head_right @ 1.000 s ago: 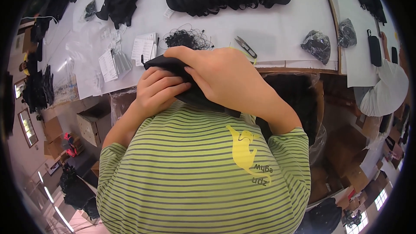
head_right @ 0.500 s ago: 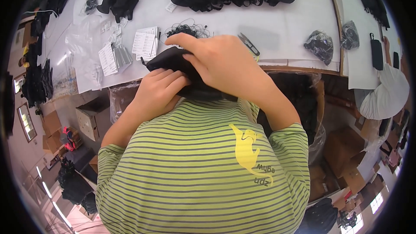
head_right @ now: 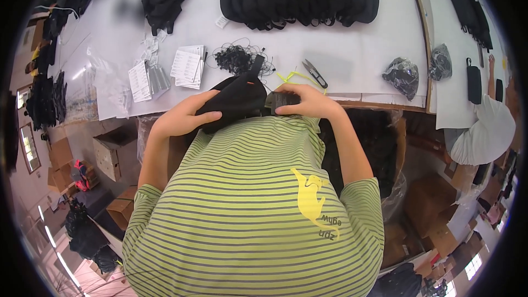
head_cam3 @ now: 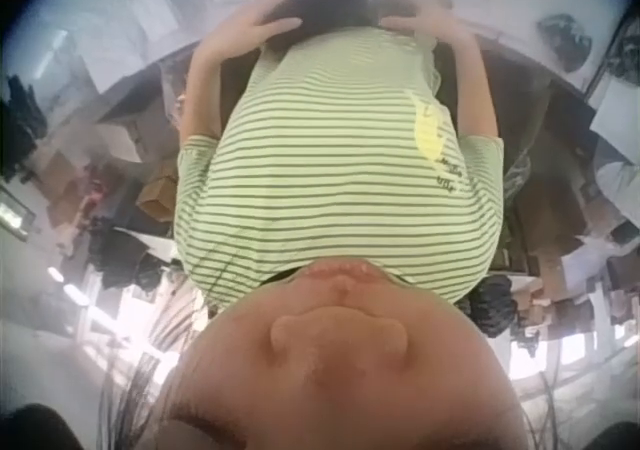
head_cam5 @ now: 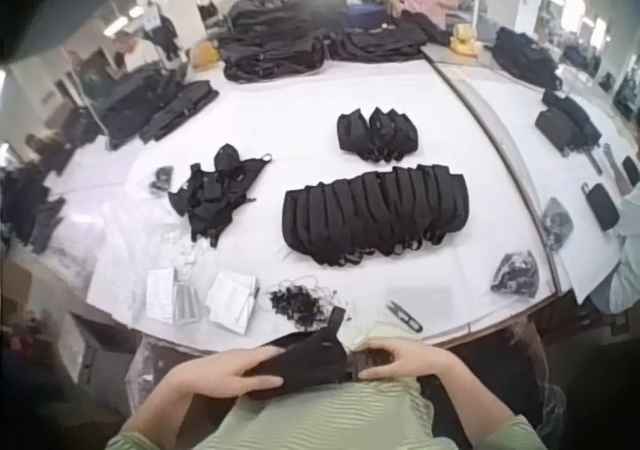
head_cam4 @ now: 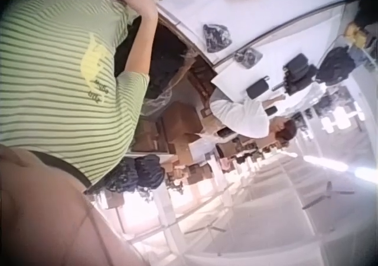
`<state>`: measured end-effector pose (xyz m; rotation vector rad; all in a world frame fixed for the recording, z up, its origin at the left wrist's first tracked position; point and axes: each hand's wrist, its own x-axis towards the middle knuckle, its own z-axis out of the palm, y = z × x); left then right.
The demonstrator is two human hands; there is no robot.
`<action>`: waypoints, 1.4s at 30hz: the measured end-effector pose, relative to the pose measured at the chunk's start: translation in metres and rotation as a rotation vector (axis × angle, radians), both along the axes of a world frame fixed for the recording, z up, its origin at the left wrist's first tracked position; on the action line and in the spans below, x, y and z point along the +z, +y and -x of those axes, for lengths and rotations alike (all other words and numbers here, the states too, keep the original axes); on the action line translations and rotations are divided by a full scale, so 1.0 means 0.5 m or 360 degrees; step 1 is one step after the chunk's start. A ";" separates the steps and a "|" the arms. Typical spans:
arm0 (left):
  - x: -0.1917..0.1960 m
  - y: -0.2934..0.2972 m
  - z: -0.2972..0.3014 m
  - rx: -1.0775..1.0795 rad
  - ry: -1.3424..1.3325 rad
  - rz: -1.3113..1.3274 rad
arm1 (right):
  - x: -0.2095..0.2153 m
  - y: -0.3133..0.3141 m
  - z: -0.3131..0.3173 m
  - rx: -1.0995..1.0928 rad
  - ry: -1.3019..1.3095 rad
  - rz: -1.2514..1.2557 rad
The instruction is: The recorder is attaching white paper labels with strings to small black fabric pouches on a production line.
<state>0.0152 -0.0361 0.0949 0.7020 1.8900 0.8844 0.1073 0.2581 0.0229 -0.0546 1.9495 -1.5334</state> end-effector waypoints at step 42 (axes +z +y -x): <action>0.051 0.096 -0.012 -0.0275 0.0104 -0.0319 | 0.009 -0.113 0.108 -0.1783 -0.0907 0.0992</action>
